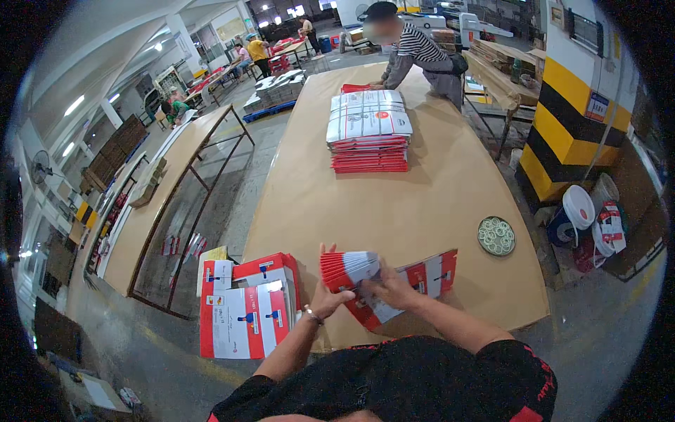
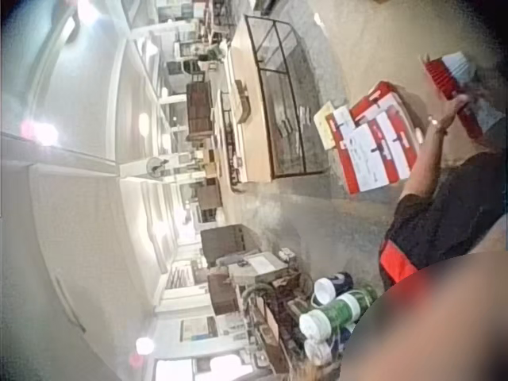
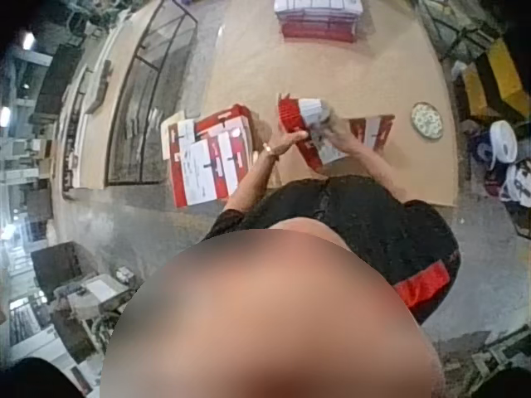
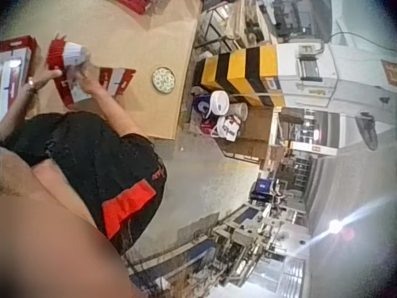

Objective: The person is counting and stacking red and white cardboard boxes or packaging materials on a table.

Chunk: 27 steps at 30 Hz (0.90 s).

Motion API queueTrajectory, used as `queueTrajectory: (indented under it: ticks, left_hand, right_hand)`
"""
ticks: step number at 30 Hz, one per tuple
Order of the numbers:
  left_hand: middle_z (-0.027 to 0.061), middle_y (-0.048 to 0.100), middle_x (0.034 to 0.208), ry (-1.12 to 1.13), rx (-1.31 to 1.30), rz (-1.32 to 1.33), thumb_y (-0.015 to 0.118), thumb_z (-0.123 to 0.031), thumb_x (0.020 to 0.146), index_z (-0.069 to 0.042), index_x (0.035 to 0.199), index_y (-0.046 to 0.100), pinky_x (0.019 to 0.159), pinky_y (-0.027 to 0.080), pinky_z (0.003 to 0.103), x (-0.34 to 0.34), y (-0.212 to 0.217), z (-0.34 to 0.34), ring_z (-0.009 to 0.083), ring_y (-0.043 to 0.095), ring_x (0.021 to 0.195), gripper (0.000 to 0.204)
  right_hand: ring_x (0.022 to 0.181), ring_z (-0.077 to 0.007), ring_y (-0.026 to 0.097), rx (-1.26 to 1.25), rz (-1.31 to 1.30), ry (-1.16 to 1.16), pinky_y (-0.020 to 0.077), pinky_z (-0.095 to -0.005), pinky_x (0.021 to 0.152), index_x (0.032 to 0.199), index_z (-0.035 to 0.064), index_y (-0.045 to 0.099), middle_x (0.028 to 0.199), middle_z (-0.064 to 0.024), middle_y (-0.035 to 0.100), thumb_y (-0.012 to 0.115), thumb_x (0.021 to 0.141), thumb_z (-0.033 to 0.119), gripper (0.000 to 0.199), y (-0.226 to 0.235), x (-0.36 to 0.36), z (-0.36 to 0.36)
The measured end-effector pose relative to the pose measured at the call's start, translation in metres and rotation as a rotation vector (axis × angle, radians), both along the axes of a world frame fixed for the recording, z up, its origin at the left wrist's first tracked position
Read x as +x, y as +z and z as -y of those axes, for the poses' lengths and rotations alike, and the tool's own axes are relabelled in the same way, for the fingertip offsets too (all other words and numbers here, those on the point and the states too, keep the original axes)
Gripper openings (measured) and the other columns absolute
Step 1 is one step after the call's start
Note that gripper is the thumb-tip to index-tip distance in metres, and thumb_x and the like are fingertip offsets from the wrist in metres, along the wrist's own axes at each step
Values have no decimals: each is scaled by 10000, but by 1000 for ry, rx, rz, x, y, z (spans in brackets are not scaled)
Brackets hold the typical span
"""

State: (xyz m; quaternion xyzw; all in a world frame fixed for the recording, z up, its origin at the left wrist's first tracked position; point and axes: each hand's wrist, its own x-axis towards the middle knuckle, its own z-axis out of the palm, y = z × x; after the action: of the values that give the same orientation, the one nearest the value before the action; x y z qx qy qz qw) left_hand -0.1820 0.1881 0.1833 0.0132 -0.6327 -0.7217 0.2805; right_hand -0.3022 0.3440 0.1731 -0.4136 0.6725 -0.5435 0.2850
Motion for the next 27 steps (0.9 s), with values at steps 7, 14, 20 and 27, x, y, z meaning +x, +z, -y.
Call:
queueTrajectory:
  ticks: [7,14,20,27]
  left_hand:
    - [66,633,985,374,-78,427,763,-171,703,-47,1105,552,779,485,319,-15,-21,5,181,600,899,471]
    - [69,626,1000,489,788,201,627,-287,861,-54,1122,537,735,518,317,-56,-39,16,186,619,838,361]
    - [101,576,1182,304,1147,546,460,-602,850,-123,1237,465,898,463,486,-57,-201,6,292,592,1015,616]
    - [135,389,1370,714,304,707,600,-390,820,-39,1386,278,1033,328,434,-7,-273,28,303,412,1227,739]
  right_hand:
    - [1237,-368,381,-12,-221,106,284,-394,1038,1400,-2,92,1328,-246,381,575,867,335,794,-13,-22,30]
    - [1330,-389,214,-17,-988,66,179,-490,1081,1401,0,186,1441,-233,212,641,760,453,908,29,-11,41]
    - [1326,-339,255,305,-1031,277,230,-545,1045,1382,144,308,1437,-144,270,690,701,420,829,-97,20,-29]
    - [1346,-311,236,352,-899,297,226,-579,1023,1402,139,279,1445,-139,268,716,653,278,878,-156,23,-12]
